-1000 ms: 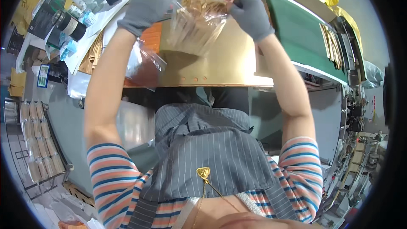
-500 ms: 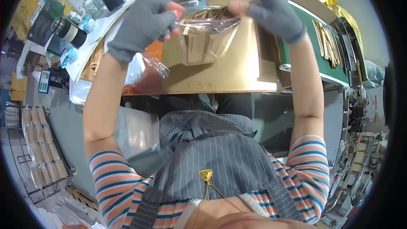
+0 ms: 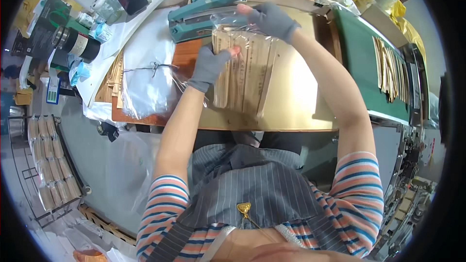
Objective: Organizing bundles of wooden sticks, placing them into plastic bags, and sealing the bags using a heat sealer.
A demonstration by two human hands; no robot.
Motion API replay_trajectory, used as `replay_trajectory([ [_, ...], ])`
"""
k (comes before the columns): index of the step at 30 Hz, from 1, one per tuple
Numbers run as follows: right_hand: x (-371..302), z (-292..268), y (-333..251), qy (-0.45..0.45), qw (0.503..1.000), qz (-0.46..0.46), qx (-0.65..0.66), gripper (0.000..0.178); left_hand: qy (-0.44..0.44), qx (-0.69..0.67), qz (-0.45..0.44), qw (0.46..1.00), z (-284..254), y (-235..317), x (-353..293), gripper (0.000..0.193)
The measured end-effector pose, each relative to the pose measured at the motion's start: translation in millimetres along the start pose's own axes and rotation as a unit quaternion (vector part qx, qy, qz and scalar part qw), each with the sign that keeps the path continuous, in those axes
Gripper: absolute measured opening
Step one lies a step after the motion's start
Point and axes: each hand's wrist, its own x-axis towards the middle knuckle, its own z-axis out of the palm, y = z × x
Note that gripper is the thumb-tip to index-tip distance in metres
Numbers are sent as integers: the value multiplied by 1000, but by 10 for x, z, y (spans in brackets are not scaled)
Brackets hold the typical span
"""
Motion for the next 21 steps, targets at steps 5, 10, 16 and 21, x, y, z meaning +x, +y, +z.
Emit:
replay_trajectory([
  [5, 405, 173, 605, 58, 948, -227, -217, 34, 7, -103, -40, 994, -119, -387, 337, 29],
  [10, 906, -42, 516, 303, 940, -88, -132, 28, 40, -88, -96, 991, -304, -653, 524, 36],
  [16, 983, -36, -322, 302, 926, -195, -115, 25, 154, -184, -98, 966, -389, -556, 717, 41],
  [21, 1240, 193, 821, 292, 891, -86, -337, 35, 135, -214, -138, 958, -435, -703, 918, 34],
])
